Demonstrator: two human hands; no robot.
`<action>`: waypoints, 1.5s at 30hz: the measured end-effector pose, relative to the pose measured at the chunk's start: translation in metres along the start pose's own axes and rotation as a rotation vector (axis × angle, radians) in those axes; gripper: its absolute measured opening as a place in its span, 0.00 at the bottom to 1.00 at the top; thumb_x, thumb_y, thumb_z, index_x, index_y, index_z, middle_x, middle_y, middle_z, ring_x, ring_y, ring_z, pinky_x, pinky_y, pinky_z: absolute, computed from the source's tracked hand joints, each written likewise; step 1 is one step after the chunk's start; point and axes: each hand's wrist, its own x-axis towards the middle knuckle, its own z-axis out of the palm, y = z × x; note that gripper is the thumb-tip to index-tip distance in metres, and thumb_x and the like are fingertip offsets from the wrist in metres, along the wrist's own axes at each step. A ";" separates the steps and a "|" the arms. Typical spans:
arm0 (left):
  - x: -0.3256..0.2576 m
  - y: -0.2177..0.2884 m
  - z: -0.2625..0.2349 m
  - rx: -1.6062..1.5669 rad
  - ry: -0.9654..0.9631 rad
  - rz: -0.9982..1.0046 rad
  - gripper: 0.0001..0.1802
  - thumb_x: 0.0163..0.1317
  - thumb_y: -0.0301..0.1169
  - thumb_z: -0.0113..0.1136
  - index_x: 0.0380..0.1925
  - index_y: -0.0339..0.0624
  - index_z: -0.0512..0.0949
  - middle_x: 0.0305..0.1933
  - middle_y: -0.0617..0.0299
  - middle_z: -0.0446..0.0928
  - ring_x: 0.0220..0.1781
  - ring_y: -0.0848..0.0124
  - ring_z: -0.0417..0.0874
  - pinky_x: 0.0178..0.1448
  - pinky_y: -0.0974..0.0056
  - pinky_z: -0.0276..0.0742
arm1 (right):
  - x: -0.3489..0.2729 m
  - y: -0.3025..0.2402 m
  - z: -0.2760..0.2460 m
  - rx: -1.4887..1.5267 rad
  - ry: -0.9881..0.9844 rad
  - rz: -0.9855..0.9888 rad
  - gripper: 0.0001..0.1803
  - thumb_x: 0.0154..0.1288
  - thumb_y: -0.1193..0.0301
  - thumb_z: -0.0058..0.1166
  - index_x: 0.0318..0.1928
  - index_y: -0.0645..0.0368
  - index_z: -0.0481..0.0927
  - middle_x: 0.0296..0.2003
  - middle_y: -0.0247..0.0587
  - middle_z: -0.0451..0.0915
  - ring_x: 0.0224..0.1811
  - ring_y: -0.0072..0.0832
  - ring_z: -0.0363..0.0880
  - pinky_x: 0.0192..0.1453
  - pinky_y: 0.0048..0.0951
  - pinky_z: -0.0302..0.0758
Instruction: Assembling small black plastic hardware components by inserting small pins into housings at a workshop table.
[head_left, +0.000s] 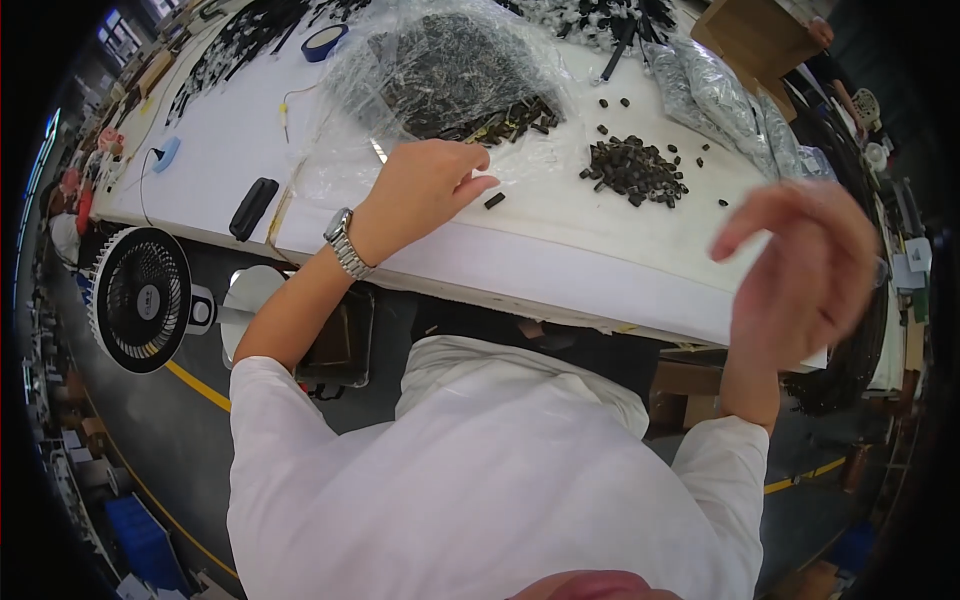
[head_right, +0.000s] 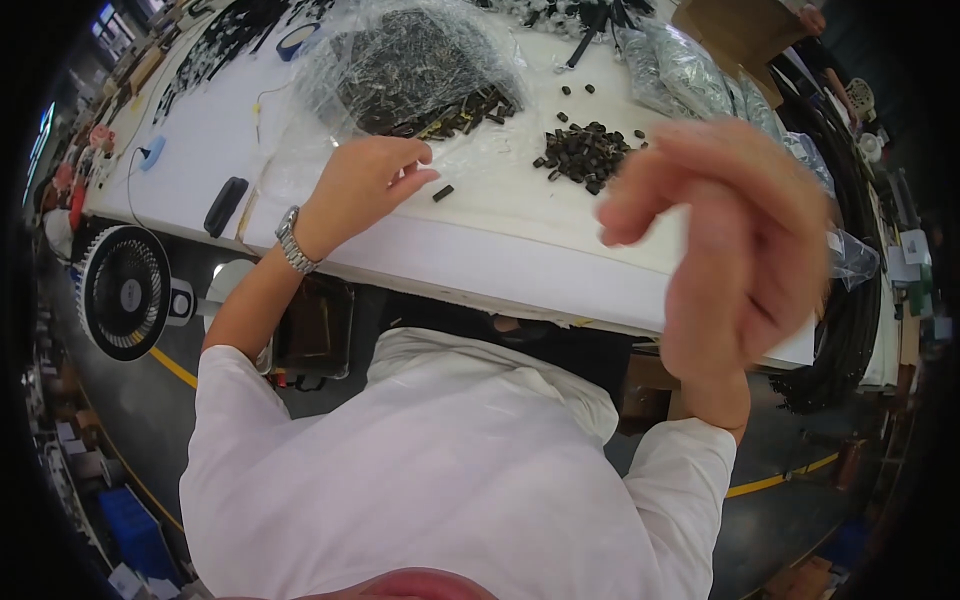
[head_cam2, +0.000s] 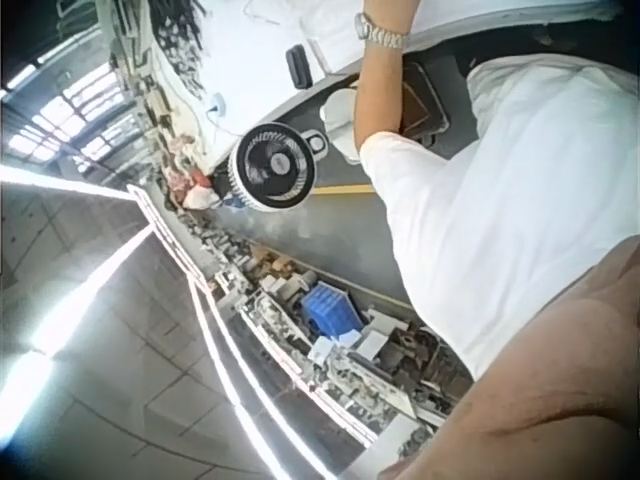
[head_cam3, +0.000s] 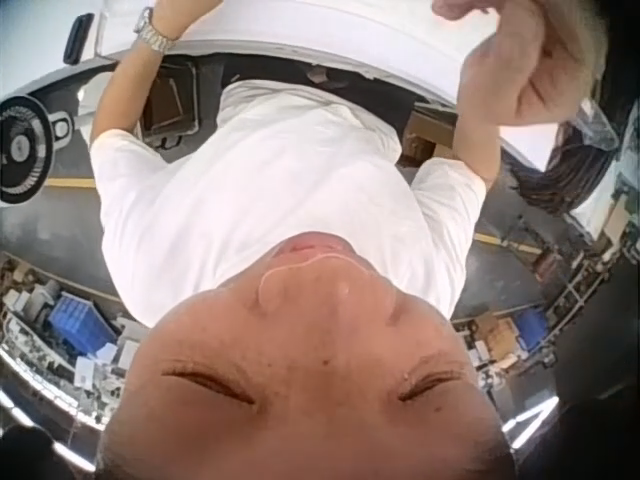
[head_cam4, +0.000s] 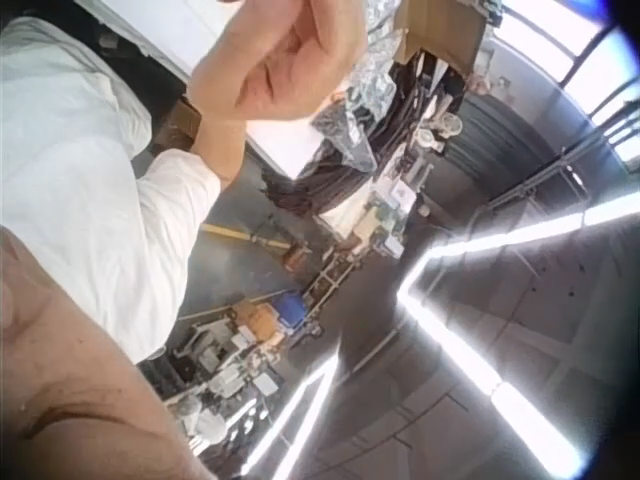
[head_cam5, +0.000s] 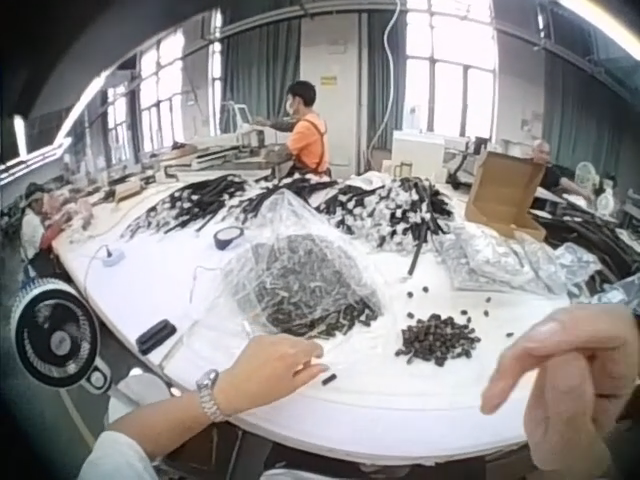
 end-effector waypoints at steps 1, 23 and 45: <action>-0.014 -0.003 0.010 0.012 0.000 0.018 0.09 0.69 0.35 0.69 0.40 0.41 0.83 0.32 0.56 0.83 0.36 0.56 0.85 0.41 0.54 0.79 | -0.013 0.030 0.023 0.106 -0.111 0.317 0.12 0.81 0.76 0.51 0.58 0.67 0.82 0.38 0.44 0.87 0.35 0.23 0.86 0.42 0.24 0.80; 0.080 0.002 0.064 -0.588 -0.057 -0.055 0.03 0.69 0.21 0.65 0.41 0.36 0.85 0.32 0.62 0.85 0.29 0.75 0.84 0.35 0.69 0.80 | -0.074 0.224 0.041 0.677 -0.229 1.275 0.11 0.83 0.66 0.57 0.52 0.61 0.82 0.39 0.36 0.87 0.37 0.22 0.88 0.46 0.26 0.88; 0.067 -0.001 0.073 -1.476 -0.173 -0.443 0.15 0.72 0.26 0.68 0.56 0.31 0.83 0.46 0.59 0.86 0.43 0.73 0.87 0.54 0.68 0.85 | -0.089 0.222 0.048 1.172 -0.001 1.359 0.11 0.77 0.76 0.62 0.55 0.64 0.80 0.48 0.41 0.88 0.47 0.23 0.88 0.57 0.29 0.88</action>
